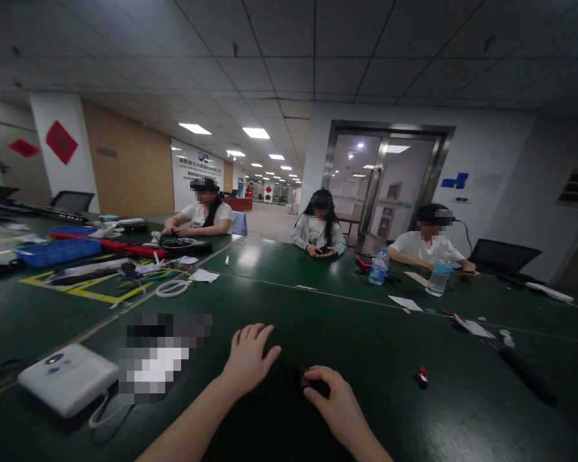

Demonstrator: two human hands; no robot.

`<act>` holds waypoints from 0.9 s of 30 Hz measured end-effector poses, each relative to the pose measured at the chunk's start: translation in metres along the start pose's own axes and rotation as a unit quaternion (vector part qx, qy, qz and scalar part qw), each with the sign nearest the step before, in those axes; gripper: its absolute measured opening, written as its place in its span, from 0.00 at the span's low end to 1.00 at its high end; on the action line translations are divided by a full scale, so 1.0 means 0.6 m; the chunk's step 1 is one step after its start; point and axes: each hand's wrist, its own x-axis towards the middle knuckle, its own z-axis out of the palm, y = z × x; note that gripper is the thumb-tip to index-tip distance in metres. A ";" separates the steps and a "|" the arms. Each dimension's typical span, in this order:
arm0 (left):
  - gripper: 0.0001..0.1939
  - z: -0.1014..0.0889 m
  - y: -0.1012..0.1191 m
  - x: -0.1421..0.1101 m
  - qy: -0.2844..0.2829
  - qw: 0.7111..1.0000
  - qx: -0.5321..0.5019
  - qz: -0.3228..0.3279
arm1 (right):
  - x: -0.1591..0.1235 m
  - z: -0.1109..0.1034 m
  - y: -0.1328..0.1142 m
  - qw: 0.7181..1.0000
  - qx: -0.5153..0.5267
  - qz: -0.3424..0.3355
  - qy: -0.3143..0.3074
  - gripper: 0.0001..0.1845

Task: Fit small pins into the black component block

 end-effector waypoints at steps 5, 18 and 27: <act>0.26 -0.023 -0.057 0.041 0.041 0.986 0.055 -0.151 | -0.001 -0.004 0.003 1.000 0.013 0.011 -0.014 0.13; 0.26 -0.038 -0.089 0.081 0.029 0.973 0.027 -0.229 | 0.007 -0.002 0.018 1.000 0.007 -0.001 -0.028 0.14; 0.26 -0.014 0.037 0.008 -0.081 0.994 -0.062 0.028 | 0.000 -0.004 -0.002 1.000 0.000 -0.002 -0.008 0.13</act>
